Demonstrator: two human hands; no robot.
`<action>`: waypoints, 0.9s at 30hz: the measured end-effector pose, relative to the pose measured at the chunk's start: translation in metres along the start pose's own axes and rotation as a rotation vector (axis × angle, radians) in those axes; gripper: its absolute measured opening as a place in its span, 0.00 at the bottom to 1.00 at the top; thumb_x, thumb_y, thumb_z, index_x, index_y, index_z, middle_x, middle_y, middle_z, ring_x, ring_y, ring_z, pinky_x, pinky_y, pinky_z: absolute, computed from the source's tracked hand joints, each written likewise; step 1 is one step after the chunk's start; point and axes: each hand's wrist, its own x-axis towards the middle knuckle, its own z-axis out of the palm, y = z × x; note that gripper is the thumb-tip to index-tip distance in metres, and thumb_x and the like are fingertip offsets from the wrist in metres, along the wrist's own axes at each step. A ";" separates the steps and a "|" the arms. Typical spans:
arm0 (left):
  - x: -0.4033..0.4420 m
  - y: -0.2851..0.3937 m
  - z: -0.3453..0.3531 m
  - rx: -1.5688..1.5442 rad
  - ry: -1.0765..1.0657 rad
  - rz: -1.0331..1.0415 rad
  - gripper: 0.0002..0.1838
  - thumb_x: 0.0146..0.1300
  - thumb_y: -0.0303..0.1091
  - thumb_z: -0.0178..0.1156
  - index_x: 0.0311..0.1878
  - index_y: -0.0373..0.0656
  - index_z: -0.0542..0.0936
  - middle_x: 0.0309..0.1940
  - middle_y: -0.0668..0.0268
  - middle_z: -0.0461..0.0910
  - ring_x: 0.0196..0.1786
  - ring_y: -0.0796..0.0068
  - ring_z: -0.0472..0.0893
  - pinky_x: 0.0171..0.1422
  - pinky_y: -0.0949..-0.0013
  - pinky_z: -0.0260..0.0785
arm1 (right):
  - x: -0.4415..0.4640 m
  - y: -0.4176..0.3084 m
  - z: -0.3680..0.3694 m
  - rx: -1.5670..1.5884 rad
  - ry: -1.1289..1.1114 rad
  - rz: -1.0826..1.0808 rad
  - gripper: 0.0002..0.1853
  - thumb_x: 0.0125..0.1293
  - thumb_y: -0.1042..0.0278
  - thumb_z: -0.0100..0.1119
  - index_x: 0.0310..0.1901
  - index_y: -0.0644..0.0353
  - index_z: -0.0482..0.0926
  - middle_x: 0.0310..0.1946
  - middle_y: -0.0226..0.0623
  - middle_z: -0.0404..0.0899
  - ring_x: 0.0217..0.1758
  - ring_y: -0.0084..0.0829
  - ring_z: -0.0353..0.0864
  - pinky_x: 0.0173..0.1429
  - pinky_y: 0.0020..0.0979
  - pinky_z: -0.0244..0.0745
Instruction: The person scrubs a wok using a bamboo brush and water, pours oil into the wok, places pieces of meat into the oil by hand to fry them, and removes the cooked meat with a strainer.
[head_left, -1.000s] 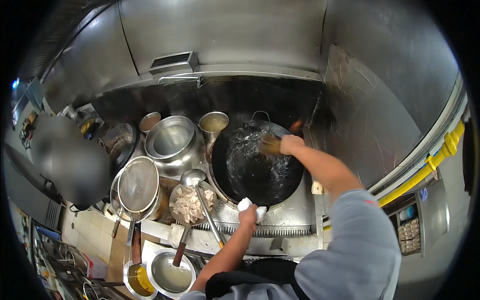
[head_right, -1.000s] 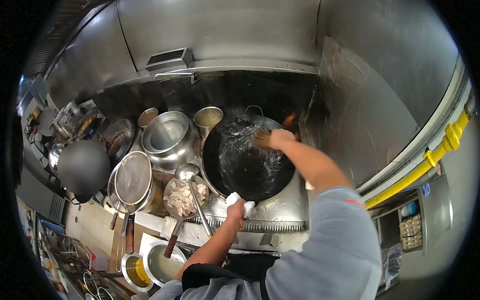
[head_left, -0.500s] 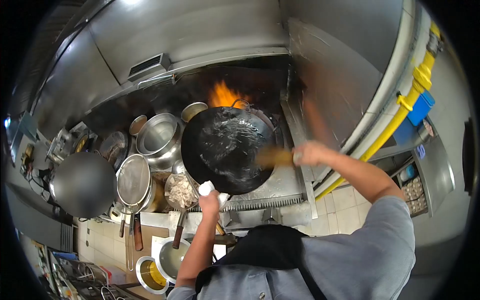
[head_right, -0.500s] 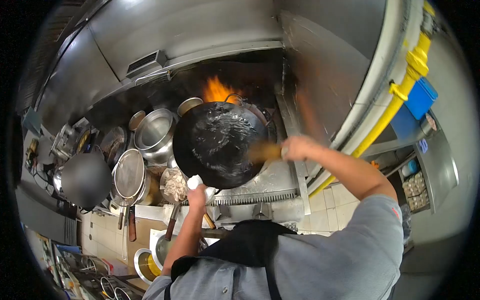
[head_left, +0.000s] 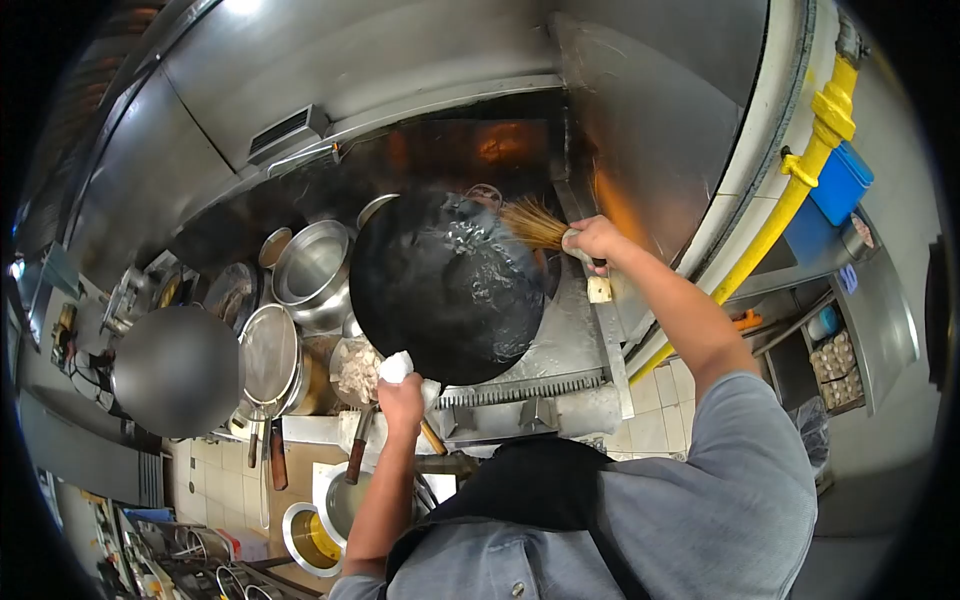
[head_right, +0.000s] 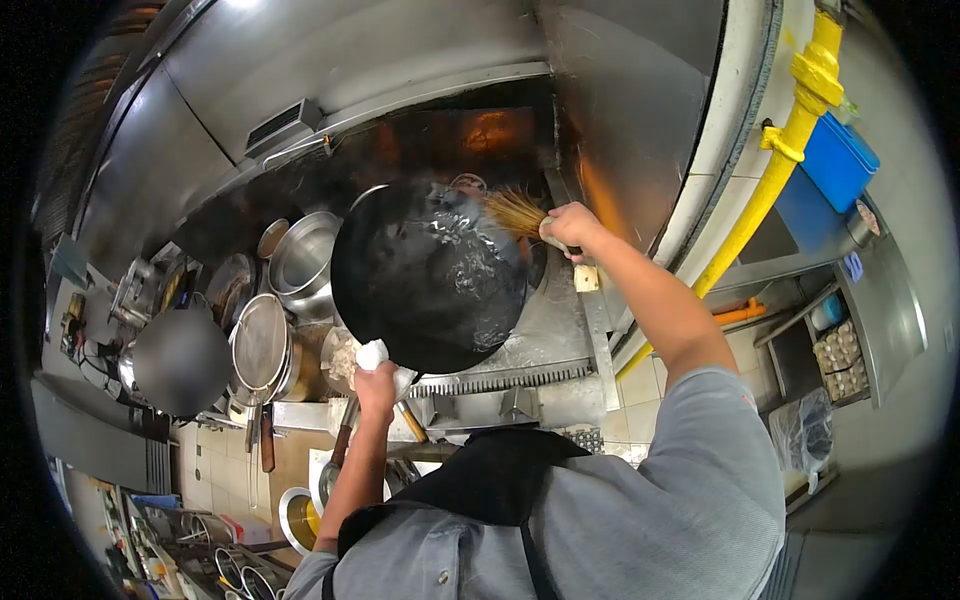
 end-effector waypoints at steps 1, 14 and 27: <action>-0.003 0.007 0.001 0.020 0.009 0.070 0.04 0.48 0.26 0.55 0.27 0.38 0.73 0.23 0.69 0.73 0.26 0.76 0.72 0.32 0.66 0.65 | 0.001 0.000 0.005 0.011 0.028 0.007 0.31 0.59 0.60 0.64 0.66 0.44 0.70 0.42 0.36 0.79 0.29 0.32 0.76 0.30 0.36 0.76; -0.004 0.035 0.003 0.291 0.067 0.228 0.20 0.48 0.30 0.60 0.44 0.28 0.73 0.39 0.43 0.78 0.45 0.45 0.79 0.52 0.55 0.71 | 0.017 0.028 0.026 0.181 -0.022 0.026 0.31 0.64 0.62 0.61 0.69 0.47 0.65 0.41 0.39 0.76 0.24 0.31 0.71 0.24 0.36 0.70; -0.054 0.012 -0.036 0.473 -0.161 0.568 0.27 0.45 0.34 0.70 0.46 0.33 0.70 0.36 0.46 0.74 0.42 0.40 0.75 0.46 0.50 0.68 | -0.072 0.146 0.104 0.638 0.261 -0.028 0.33 0.66 0.59 0.61 0.71 0.49 0.62 0.33 0.34 0.80 0.19 0.26 0.72 0.19 0.30 0.67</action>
